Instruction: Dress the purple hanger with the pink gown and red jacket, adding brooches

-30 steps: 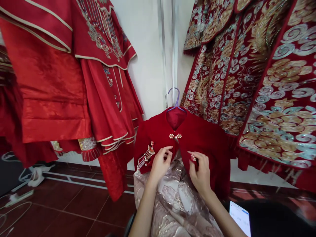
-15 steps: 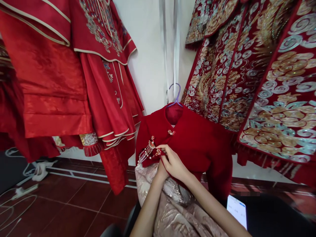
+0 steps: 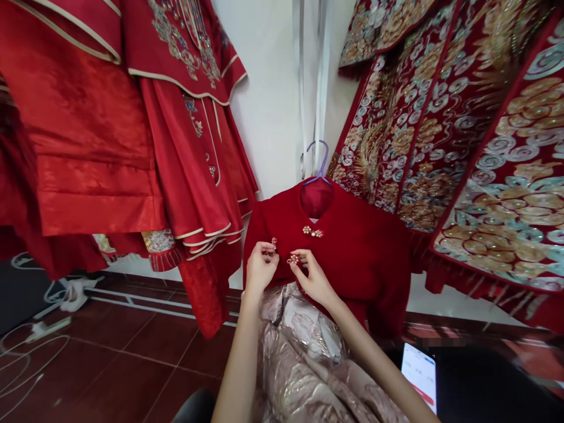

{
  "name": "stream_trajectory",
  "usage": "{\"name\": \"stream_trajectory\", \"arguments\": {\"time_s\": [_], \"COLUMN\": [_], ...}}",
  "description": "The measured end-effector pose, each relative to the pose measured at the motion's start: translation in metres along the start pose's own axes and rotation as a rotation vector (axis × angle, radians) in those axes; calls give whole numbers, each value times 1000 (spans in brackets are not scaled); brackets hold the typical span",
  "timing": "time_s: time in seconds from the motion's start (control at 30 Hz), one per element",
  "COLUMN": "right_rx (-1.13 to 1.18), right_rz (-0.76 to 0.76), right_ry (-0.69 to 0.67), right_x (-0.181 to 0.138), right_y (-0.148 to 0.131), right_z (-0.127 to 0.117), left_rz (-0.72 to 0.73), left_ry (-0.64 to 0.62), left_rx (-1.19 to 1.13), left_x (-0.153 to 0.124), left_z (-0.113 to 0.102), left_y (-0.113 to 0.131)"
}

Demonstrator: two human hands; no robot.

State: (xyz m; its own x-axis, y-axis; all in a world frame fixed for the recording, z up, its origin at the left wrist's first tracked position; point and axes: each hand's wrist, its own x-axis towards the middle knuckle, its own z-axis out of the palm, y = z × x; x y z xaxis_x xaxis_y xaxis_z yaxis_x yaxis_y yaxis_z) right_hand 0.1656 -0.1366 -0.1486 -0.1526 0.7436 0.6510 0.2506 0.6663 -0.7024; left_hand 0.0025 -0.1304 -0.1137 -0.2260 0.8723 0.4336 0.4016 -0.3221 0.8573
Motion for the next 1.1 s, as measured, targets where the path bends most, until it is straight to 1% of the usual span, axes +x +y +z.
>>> {"name": "stream_trajectory", "arguments": {"time_s": [0.07,0.13,0.2,0.3,0.33,0.47,0.53,0.6,0.67,0.83,1.1], "right_rx": [18,15,-8,-15,5,118,126,113,105,135,129], "right_rz": [10,13,15,22,28,14,-22,-31,-11,19,26], "right_ry": [-3,-7,1,22,33,99,115,107,93,87,80], "right_x": [3,6,8,12,14,22,27,33,37,41,42], "right_y": [0,1,2,0,-2,-20,-29,-32,-28,-12,-18], "right_z": [-2,-4,-6,-5,-4,0,1,1,2,5,8], "left_rz": [-48,-108,-147,-182,-175,-63,-4,23,5,-42,-62], "left_ry": [-53,-47,-61,-144,-140,-14,-7,-3,8,-15,17], "left_rx": [73,105,73,-33,-52,-100,-180,-242,-282,-406,-436], "left_x": [12,21,26,27,27,23,20,18,17,15,12], "left_z": [3,4,3,1,1,3,4,5,5,4,6], "left_y": [3,4,4,2,1,0,2,5,7,6,5]}}
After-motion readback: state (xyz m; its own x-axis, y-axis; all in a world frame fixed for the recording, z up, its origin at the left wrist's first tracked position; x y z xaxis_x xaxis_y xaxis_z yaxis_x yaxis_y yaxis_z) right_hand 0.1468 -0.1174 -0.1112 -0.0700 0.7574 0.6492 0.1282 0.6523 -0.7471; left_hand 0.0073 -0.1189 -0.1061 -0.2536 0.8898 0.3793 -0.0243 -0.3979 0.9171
